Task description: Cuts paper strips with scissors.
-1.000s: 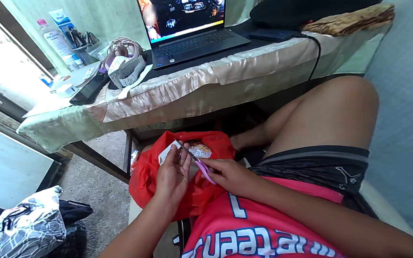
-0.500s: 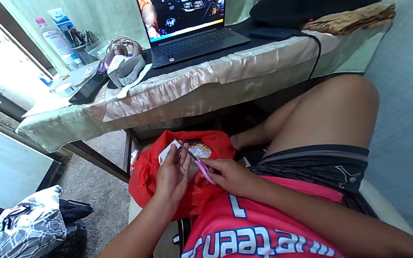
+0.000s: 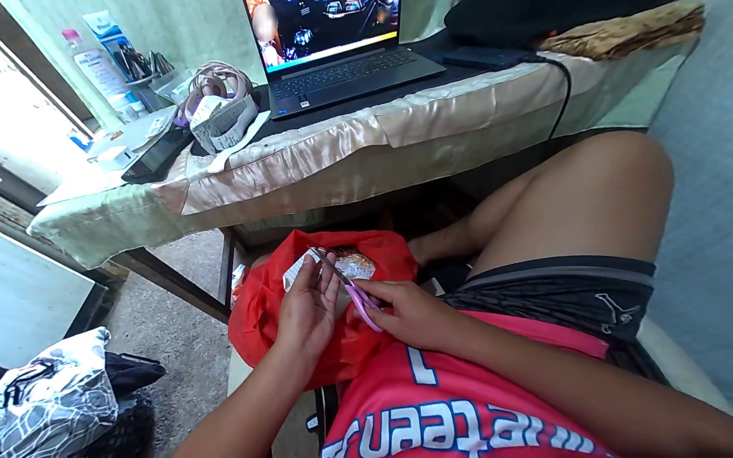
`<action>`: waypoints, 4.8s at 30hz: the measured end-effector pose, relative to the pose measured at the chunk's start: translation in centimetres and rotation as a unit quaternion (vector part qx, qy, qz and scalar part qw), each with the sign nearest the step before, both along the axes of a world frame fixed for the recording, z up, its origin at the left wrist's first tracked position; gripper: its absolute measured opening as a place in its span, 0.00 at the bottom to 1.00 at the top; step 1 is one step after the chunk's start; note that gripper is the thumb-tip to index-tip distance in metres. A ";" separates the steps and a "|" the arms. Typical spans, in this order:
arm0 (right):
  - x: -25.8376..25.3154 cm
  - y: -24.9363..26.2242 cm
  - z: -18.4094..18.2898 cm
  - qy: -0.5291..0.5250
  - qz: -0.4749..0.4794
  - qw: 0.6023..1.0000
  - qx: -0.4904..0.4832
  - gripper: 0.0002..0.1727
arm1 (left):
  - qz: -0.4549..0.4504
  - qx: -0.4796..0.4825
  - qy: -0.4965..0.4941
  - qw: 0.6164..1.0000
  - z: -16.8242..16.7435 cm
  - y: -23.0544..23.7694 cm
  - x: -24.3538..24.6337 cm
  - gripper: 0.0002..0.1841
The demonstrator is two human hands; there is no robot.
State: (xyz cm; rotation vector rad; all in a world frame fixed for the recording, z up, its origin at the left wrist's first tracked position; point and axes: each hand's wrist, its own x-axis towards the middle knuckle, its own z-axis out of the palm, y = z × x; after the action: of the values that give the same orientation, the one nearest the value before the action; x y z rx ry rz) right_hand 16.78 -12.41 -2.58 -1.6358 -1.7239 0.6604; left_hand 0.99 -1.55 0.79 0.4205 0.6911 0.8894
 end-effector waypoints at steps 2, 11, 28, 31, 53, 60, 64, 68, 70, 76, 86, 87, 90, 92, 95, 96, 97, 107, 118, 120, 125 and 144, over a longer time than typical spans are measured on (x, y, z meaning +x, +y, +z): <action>0.0 0.0 0.0 -0.010 -0.001 1.000 0.001 0.28 | 0.000 0.002 -0.002 1.000 -0.1 0.0 0.0 0.15; 0.1 0.1 0.2 -0.006 0.000 1.000 -0.001 0.26 | -0.003 0.005 0.000 1.000 -0.2 0.1 0.0 0.16; 0.2 0.2 0.0 0.000 -0.002 1.000 0.005 0.24 | -0.003 0.013 0.004 1.000 -0.2 0.1 0.0 0.16; 0.2 0.2 -0.1 0.000 0.000 1.000 0.006 0.24 | 0.000 0.011 -0.001 1.000 -0.2 0.1 0.0 0.17; -0.1 0.1 0.0 0.011 -0.004 1.000 -0.004 0.25 | -0.007 0.009 -0.003 1.000 -0.4 0.2 0.0 0.17; 0.1 0.2 -0.2 -0.001 -0.008 1.000 -0.007 0.24 | -0.009 0.013 0.001 1.000 -0.4 0.2 0.0 0.18; 0.0 0.2 0.0 0.015 0.000 1.000 0.003 0.25 | -0.008 0.012 -0.003 1.000 -0.4 0.1 0.0 0.17; 0.1 0.2 -0.1 -0.002 -0.005 1.000 0.008 0.24 | -0.013 0.023 -0.003 1.000 -0.5 0.1 -0.1 0.17; 0.1 0.2 -0.1 0.000 -0.005 1.000 0.006 0.24 | -0.015 0.024 -0.001 1.000 -0.5 0.2 -0.1 0.18; 0.0 0.2 0.2 0.008 -0.003 1.000 0.005 0.24 | -0.013 0.018 -0.004 1.000 -0.4 0.0 -0.1 0.17; 0.2 0.2 0.2 0.009 0.000 1.000 0.011 0.24 | -0.009 0.021 -0.003 1.000 -0.3 -0.1 0.0 0.17; 0.2 0.2 0.2 0.006 -0.004 1.000 0.011 0.23 | -0.007 0.022 -0.001 1.000 -0.3 0.0 0.0 0.17; 0.2 0.2 0.2 0.014 -0.005 1.000 0.009 0.23 | -0.006 0.023 0.001 1.000 -0.3 0.0 0.0 0.18; 0.1 0.2 0.2 0.022 0.000 1.000 0.007 0.24 | -0.010 0.022 -0.001 1.000 -0.3 0.0 0.0 0.17; 0.1 0.2 0.2 0.018 0.001 1.000 0.007 0.24 | -0.012 0.022 -0.004 1.000 -0.4 0.0 0.0 0.17; 0.1 0.2 0.1 0.014 0.000 1.000 0.009 0.24 | -0.011 0.024 -0.002 1.000 -0.3 0.0 0.0 0.18; 0.1 0.2 0.0 0.010 -0.002 1.000 0.011 0.23 | -0.011 0.027 0.000 1.000 -0.3 0.0 0.0 0.18; 0.0 0.2 -0.2 -0.018 -0.008 1.000 0.022 0.24 | -0.012 0.031 0.002 0.999 -0.2 -0.1 0.0 0.18; 0.0 0.2 -0.2 -0.019 -0.012 0.999 0.025 0.23 | -0.012 0.029 0.001 1.000 -0.3 -0.1 -0.1 0.18; 0.0 0.2 -0.2 -0.018 -0.011 0.999 0.028 0.23 | -0.010 0.026 0.004 1.000 -0.2 -0.1 0.0 0.18; -0.1 0.2 -0.1 -0.020 -0.010 0.999 0.027 0.25 | -0.013 0.030 -0.002 0.999 -0.2 -0.2 0.0 0.18; -0.1 0.0 0.2 -0.023 -0.005 1.000 0.009 0.26 | -0.021 0.032 -0.002 0.999 -0.2 -0.4 -0.1 0.18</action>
State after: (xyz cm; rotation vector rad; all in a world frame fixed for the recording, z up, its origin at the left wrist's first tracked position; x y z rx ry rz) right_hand 16.63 -12.37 -2.37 -1.6576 -1.7490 0.6043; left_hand 0.90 -1.95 0.59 0.4882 0.6498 0.8732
